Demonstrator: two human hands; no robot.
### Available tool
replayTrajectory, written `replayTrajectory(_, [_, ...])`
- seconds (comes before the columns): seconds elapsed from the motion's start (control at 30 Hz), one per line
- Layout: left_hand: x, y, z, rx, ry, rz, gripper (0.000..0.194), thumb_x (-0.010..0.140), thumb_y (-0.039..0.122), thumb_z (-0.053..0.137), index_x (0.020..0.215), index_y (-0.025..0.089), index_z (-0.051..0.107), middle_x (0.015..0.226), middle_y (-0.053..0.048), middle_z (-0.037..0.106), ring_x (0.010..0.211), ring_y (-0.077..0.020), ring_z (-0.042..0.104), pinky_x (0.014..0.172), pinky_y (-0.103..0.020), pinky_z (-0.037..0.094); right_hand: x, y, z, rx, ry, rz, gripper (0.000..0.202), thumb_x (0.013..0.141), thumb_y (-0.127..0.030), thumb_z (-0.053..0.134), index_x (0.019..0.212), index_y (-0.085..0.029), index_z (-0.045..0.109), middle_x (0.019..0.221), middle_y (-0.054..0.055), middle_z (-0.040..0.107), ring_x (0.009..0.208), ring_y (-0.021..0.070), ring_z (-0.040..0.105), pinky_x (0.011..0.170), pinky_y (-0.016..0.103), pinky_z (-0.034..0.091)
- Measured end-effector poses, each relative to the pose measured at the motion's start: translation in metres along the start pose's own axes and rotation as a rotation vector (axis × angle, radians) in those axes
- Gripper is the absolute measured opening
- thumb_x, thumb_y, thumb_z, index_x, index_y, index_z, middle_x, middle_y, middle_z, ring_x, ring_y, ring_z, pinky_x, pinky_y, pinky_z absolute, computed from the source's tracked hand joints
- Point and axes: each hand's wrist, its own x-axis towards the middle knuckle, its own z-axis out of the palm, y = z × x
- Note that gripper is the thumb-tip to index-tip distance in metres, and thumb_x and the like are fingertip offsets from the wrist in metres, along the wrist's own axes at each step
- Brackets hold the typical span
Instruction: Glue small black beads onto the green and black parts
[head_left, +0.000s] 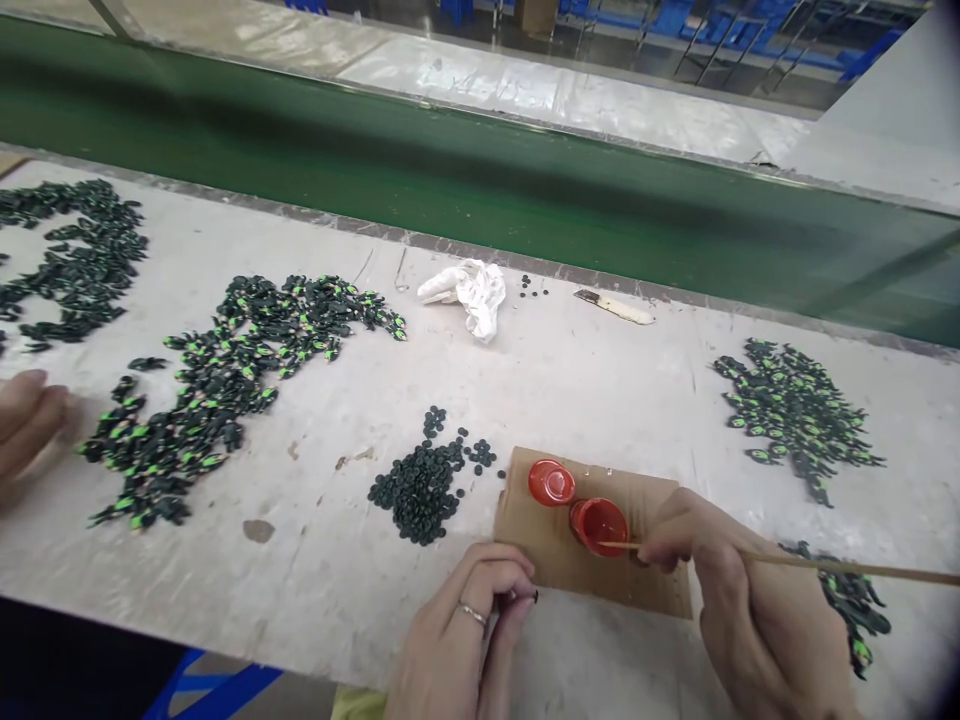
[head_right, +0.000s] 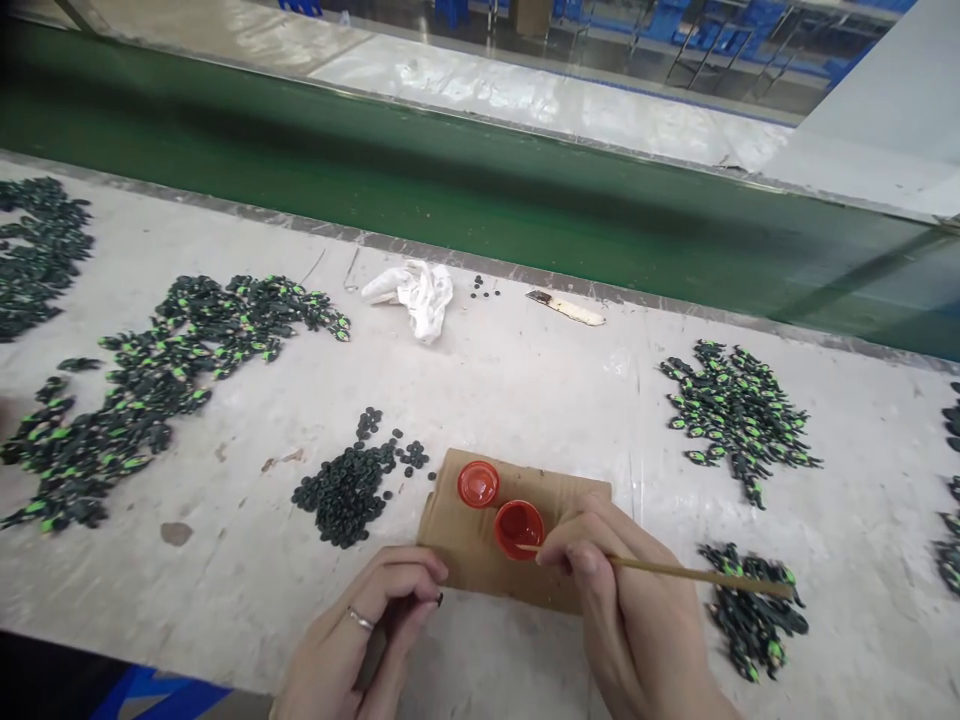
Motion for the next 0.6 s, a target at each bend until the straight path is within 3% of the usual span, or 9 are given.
replayTrajectory(0.07, [0.002,0.007,-0.001,-0.171,0.039,-0.089,0.023,0.103,0.013,0.052,0.095,0.029,0.067,0.092,0.002,0.065,0.084,-0.0134,0.062,0.080,-0.021,0.046,-0.002,-0.002,0.001,0.073,0.059,0.100,0.042,0.108,-0.030,0.039,0.074,-0.029,0.062,0.067,-0.004,0.062,0.058,0.0145,0.059,0.054,0.027,0.047])
replayTrajectory(0.13, [0.005,0.016,-0.002,-0.442,0.037,-0.274,0.014,0.102,0.031,0.065,0.091,0.025,0.072,0.086,0.001,0.062,0.072,-0.0118,0.057,0.067,-0.020,0.047,-0.004,-0.002,0.004,0.187,0.186,0.182,0.042,0.109,-0.031,0.037,0.074,-0.028,0.060,0.072,-0.002,0.060,0.069,0.0170,0.059,0.060,0.030,0.047])
replayTrajectory(0.2, [0.010,0.023,-0.003,-0.726,-0.010,-0.495,0.024,0.090,0.044,0.080,0.086,0.021,0.074,0.081,0.001,0.062,0.062,-0.0085,0.053,0.056,-0.018,0.043,-0.008,-0.001,0.011,0.330,0.318,0.212,0.040,0.109,-0.032,0.037,0.074,-0.028,0.057,0.072,0.000,0.053,0.072,0.0191,0.056,0.061,0.032,0.047])
replayTrajectory(0.27, [0.014,0.028,-0.002,-0.933,-0.062,-0.649,0.030,0.079,0.043,0.090,0.083,0.017,0.074,0.078,0.001,0.063,0.057,-0.0063,0.053,0.052,-0.017,0.041,-0.014,0.001,0.020,0.454,0.403,0.184,0.038,0.106,-0.038,0.038,0.074,-0.029,0.057,0.065,0.000,0.048,0.064,0.0209,0.051,0.056,0.034,0.048])
replayTrajectory(0.33, [0.017,0.029,0.000,-1.044,-0.087,-0.709,0.030,0.075,0.038,0.094,0.081,0.016,0.075,0.076,0.001,0.063,0.056,-0.0054,0.056,0.051,-0.017,0.041,-0.022,0.002,0.031,0.544,0.387,0.145,0.038,0.106,-0.041,0.038,0.080,-0.032,0.064,0.060,0.000,0.055,0.058,0.0228,0.053,0.052,0.038,0.051])
replayTrajectory(0.47, [0.019,0.026,0.004,-1.090,-0.076,-0.750,0.027,0.075,0.032,0.095,0.081,0.015,0.076,0.075,0.001,0.064,0.056,-0.0049,0.058,0.050,-0.016,0.041,-0.035,0.003,0.047,0.667,0.233,0.057,0.031,0.106,-0.042,0.042,0.093,-0.040,0.069,0.064,-0.001,0.071,0.054,0.0254,0.063,0.045,0.041,0.055])
replayTrajectory(0.6, [0.016,0.023,0.007,-1.058,-0.053,-0.760,0.031,0.075,0.034,0.096,0.081,0.014,0.074,0.076,0.001,0.065,0.055,-0.0043,0.058,0.050,-0.017,0.039,-0.035,-0.001,0.048,0.689,0.123,0.023,0.027,0.105,-0.049,0.043,0.100,-0.042,0.068,0.065,-0.003,0.071,0.049,0.0233,0.064,0.041,0.038,0.057])
